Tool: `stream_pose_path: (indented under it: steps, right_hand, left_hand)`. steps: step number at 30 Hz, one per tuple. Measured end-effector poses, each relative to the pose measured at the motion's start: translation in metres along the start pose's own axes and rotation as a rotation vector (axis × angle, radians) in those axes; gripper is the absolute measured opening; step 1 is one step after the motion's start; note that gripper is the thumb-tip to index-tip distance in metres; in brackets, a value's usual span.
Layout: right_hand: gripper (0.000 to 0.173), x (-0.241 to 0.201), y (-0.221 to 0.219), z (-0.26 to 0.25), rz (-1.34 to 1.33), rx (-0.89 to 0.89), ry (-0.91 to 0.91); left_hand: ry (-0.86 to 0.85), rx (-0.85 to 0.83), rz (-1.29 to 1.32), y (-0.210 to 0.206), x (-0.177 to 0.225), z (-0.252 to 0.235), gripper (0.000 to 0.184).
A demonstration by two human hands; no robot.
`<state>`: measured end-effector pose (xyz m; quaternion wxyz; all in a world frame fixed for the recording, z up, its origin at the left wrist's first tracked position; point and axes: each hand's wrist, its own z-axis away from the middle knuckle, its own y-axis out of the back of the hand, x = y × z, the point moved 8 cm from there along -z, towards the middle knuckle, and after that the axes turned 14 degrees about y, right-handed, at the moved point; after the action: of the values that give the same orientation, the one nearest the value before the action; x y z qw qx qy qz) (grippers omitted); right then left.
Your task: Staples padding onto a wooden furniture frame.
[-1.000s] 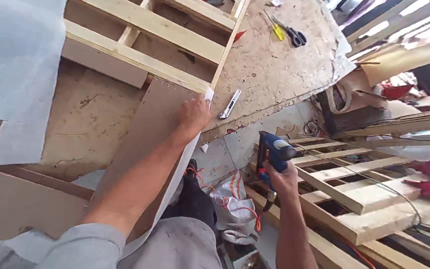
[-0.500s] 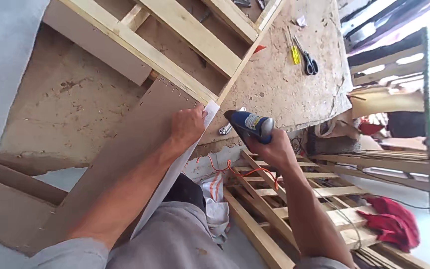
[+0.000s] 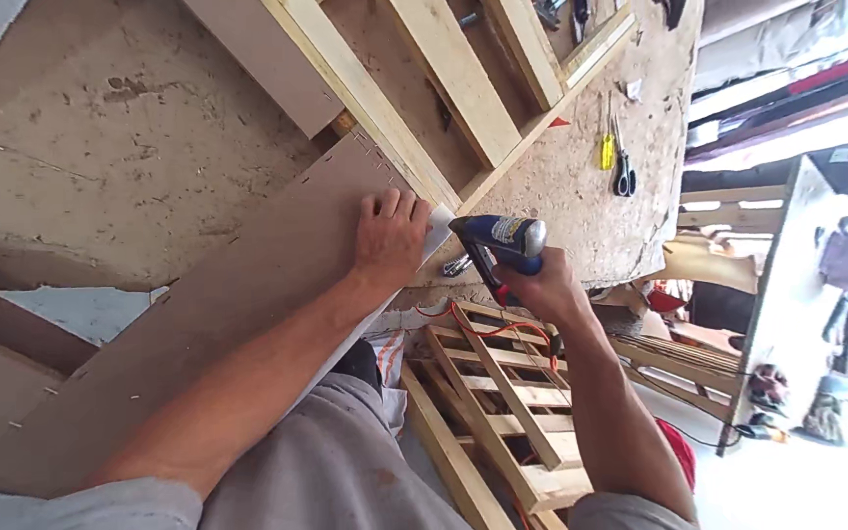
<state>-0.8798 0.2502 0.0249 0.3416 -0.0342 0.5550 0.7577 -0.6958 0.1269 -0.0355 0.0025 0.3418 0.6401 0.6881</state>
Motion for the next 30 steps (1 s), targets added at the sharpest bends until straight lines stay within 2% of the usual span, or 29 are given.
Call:
stream_pose_path:
  steps: [6, 13, 19, 30]
  right_hand:
    - [0.028, 0.001, -0.008, 0.006, -0.015, -0.005, -0.042]
    - [0.029, -0.012, -0.025, 0.022, -0.041, -0.001, 0.032]
    - [0.025, -0.022, -0.039, 0.029, -0.016, -0.047, 0.036]
    - [0.021, -0.074, -0.084, 0.082, -0.007, -0.053, 0.135]
  left_hand:
    - [0.011, -0.083, -0.033, -0.002, -0.003, -0.005, 0.03]
    - [-0.034, -0.179, -0.048, -0.004, -0.005, -0.008, 0.037]
    - [-0.055, -0.185, -0.07, -0.003, -0.006, -0.013, 0.036]
    - [-0.086, -0.173, -0.05, -0.001, -0.006, -0.014, 0.036]
